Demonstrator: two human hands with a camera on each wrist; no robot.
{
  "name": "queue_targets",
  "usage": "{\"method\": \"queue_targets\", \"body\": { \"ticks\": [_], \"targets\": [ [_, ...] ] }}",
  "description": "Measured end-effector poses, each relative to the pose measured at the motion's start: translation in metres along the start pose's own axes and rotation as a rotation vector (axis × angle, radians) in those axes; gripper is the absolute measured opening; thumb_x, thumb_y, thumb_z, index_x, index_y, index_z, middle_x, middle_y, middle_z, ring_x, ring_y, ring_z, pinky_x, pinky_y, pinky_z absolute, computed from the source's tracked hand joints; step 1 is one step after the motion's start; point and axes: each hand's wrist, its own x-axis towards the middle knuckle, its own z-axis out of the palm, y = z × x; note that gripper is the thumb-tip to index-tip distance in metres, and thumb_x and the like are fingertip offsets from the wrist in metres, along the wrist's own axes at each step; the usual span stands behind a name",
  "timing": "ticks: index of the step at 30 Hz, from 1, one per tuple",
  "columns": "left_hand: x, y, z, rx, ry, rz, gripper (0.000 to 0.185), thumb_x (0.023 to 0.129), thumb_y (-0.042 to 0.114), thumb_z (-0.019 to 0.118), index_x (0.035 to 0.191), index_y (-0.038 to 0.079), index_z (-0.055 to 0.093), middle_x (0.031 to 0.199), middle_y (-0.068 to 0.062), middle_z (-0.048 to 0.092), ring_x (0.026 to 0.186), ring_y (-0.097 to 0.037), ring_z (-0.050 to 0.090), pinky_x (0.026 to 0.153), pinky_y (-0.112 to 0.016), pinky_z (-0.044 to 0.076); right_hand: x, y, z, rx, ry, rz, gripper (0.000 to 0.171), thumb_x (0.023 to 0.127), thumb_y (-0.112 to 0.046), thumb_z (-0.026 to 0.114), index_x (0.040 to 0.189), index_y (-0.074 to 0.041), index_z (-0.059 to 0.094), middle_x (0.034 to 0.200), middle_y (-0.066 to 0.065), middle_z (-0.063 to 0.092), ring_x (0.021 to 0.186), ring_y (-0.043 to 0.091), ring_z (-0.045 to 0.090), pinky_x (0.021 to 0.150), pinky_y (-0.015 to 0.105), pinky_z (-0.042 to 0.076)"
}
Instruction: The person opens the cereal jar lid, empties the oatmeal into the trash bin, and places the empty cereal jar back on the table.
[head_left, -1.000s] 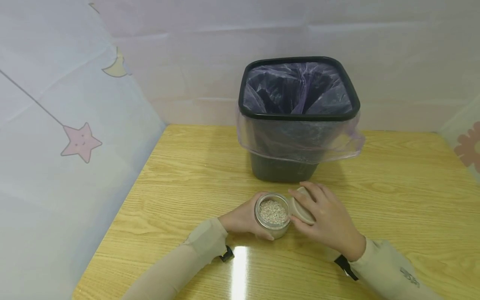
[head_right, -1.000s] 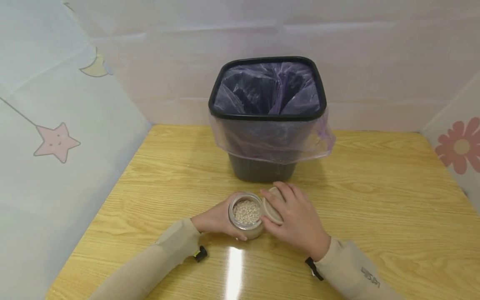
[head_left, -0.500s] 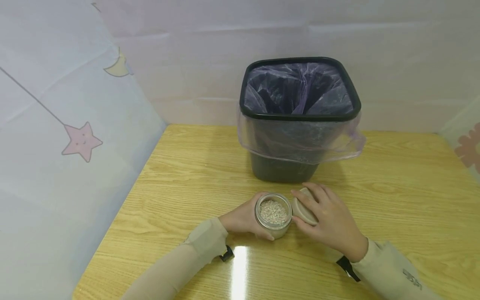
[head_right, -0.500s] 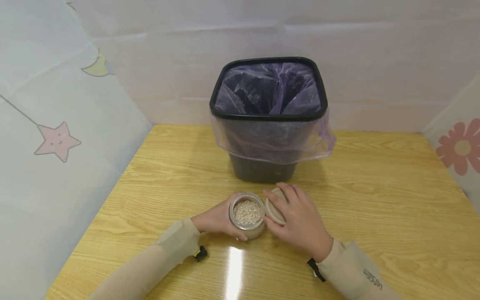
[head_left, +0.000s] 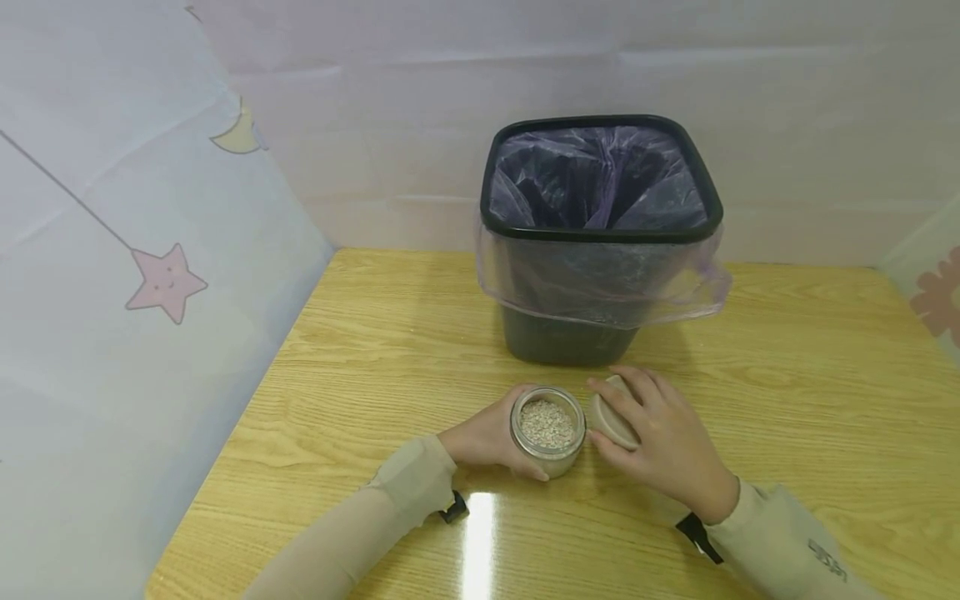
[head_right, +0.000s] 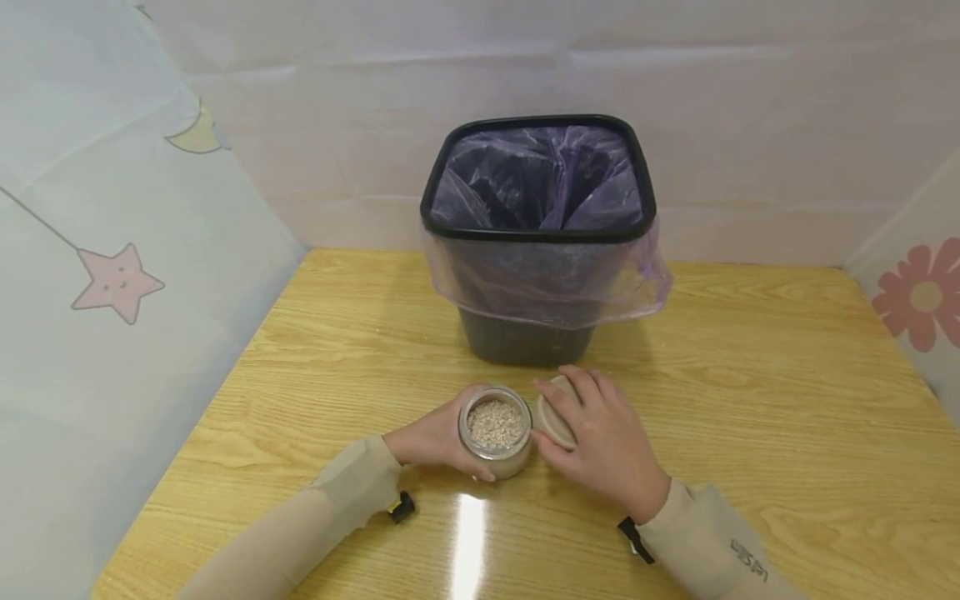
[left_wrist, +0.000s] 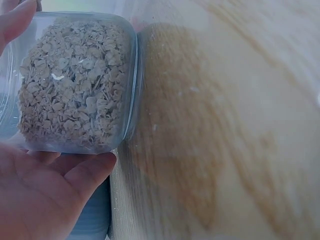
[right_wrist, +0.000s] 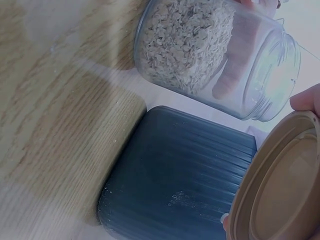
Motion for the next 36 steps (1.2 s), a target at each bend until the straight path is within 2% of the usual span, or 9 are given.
{"method": "queue_targets", "body": {
  "ticks": [23, 36],
  "targets": [
    [0.000, -0.002, 0.001, 0.053, 0.025, 0.003, 0.108, 0.059, 0.007, 0.093, 0.145, 0.008, 0.028, 0.138, -0.001, 0.044, 0.125, -0.012, 0.045, 0.108, -0.027, 0.033, -0.008, 0.005, 0.004, -0.025, -0.015, 0.001, 0.064, 0.098, -0.058, 0.038, 0.121, -0.003, 0.061, 0.114, 0.025, 0.057, 0.094, 0.045, 0.056, 0.074, 0.058, 0.049],
    [0.000, -0.001, 0.001, 0.060, 0.014, 0.007, 0.108, 0.060, 0.007, 0.093, 0.146, 0.009, 0.027, 0.139, -0.001, 0.043, 0.126, -0.012, 0.044, 0.109, -0.027, 0.032, -0.011, 0.006, 0.007, -0.043, -0.036, 0.006, 0.066, 0.098, -0.060, 0.036, 0.121, -0.003, 0.061, 0.112, 0.025, 0.057, 0.095, 0.046, 0.055, 0.073, 0.060, 0.049]
  ]
}}
